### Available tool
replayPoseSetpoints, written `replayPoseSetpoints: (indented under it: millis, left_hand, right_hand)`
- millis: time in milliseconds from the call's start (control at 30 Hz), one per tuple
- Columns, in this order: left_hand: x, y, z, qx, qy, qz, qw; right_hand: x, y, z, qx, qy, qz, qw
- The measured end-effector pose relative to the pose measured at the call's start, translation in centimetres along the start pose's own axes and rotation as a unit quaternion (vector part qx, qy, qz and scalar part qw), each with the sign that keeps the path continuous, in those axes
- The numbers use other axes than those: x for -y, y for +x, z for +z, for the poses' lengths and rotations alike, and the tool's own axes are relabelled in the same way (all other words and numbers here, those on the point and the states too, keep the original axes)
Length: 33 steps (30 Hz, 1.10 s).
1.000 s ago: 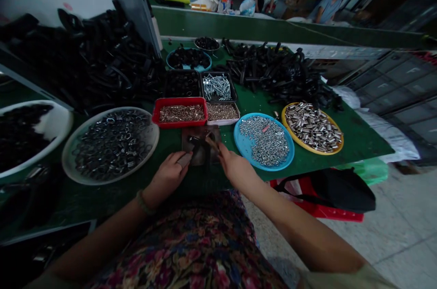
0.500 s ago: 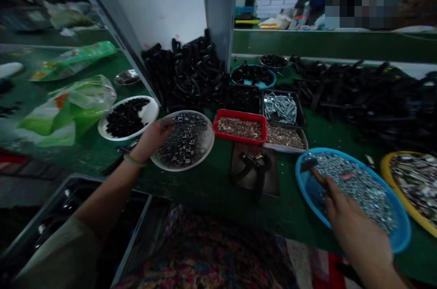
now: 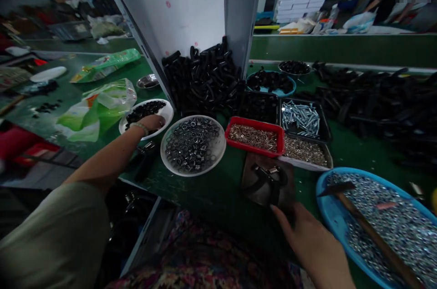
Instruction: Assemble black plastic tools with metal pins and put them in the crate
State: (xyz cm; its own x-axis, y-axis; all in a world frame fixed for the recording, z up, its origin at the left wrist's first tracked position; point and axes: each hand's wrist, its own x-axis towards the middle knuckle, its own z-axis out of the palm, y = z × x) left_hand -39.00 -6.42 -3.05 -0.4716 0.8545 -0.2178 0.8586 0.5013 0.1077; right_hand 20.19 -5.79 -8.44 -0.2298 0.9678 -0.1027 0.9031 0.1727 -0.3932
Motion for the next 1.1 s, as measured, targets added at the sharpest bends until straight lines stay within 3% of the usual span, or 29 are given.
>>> replayPoseSetpoints:
  millis: [100,200,300,367,400,500,567,667,933,1000,1100]
  left_hand:
    - [0.0,-1.5,0.2,-0.032,-0.02,-0.016,0.999]
    - [-0.9,-3.5,-0.2,-0.091,-0.057,-0.016,0.994]
    - [-4.0,-5.9,-0.1,-0.15,-0.182,0.007,0.972]
    - [-7.7,-7.8,0.6,-0.176,-0.373,0.039,0.91]
    - [-10.0,-8.8,1.1,-0.172,-0.48,0.059,0.858]
    - [-17.5,-12.2,3.0,-0.079,-0.7,0.114,0.701]
    - [-22.0,-14.3,4.2,-0.005,-0.767,0.136,0.627]
    - [-26.8,-16.5,5.6,0.045,-0.806,0.166,0.566]
    - [-32.4,-18.6,7.5,-0.013,-0.832,0.193,0.52]
    - [-33.1,-18.8,8.1,-0.036,-0.824,0.193,0.532]
    - [-33.6,-19.0,8.9,-0.109,-0.776,0.197,0.59]
  right_hand:
    - [2.4,0.9,0.5,0.043,0.047,0.015,0.998]
    - [3.1,2.1,0.1,0.045,0.114,0.058,0.991]
    - [3.0,2.2,-0.1,0.072,0.286,0.099,0.95]
    - [3.1,1.5,0.0,0.103,0.47,0.125,0.868]
    - [3.3,1.0,0.2,0.113,0.549,0.128,0.818]
    - [4.2,-0.4,0.5,0.117,0.687,0.099,0.71]
    - [4.9,-1.1,0.3,0.104,0.734,0.073,0.667]
    - [5.7,-1.7,-0.4,0.075,0.767,0.047,0.636]
    - [6.4,-1.7,-1.2,0.072,0.822,0.053,0.563]
    - [6.4,-1.7,-1.2,0.074,0.829,0.058,0.551]
    - [6.4,-1.9,-1.1,0.074,0.832,0.066,0.546]
